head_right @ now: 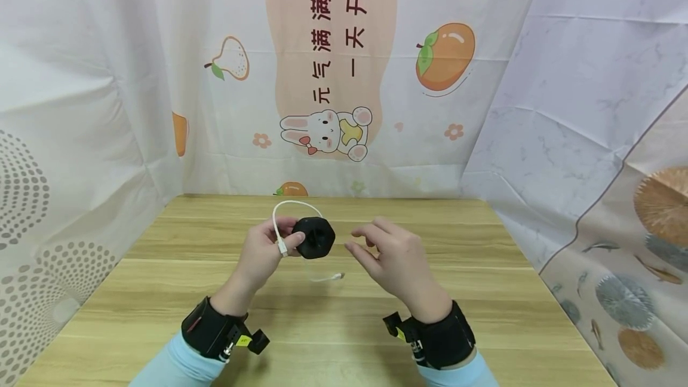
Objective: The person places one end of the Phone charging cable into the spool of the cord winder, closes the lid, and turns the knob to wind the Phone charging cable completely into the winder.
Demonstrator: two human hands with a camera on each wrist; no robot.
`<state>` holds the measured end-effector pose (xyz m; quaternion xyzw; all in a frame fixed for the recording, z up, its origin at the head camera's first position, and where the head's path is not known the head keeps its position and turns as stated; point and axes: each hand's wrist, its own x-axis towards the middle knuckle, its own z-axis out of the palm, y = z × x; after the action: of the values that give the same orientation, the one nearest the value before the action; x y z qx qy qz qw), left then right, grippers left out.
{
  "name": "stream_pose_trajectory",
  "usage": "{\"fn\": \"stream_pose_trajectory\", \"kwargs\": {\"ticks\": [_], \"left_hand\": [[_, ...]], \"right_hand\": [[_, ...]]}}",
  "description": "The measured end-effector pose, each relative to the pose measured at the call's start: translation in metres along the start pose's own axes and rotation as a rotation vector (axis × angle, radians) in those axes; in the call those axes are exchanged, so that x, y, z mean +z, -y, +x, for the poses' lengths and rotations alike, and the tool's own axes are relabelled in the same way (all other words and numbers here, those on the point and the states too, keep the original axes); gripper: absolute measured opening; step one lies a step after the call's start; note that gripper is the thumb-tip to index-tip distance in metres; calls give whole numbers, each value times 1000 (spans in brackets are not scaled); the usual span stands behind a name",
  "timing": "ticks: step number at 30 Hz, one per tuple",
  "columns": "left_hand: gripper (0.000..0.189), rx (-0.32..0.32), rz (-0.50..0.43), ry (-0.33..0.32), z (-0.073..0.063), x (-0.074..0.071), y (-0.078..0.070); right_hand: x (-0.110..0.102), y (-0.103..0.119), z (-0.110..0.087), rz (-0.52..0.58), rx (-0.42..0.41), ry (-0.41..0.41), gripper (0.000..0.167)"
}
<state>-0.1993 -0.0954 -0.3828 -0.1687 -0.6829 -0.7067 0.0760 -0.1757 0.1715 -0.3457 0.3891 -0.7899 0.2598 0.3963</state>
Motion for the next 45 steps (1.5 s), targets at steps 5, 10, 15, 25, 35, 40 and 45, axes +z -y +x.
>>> {"fn": "stream_pose_trajectory", "kwargs": {"ticks": [5,10,15,25,35,40,45], "left_hand": [[27,-19,30,30,0,0,0],[27,-26,45,56,1,1,1],[27,-26,49,106,1,3,3],[24,-45,61,184,-4,15,5],[25,-79,76,205,-6,20,5],[24,-94,68,211,-6,20,6],[26,-108,55,212,-7,20,5]], "right_hand": [[-2,-2,0,-53,-33,49,18],[-1,-3,0,-73,-82,75,23],[1,0,2,-76,-99,107,28],[16,6,-2,-55,-125,191,27],[23,5,-8,-33,-115,260,26],[22,5,-8,-36,-120,250,27],[21,5,-8,-52,-110,255,23]]}}
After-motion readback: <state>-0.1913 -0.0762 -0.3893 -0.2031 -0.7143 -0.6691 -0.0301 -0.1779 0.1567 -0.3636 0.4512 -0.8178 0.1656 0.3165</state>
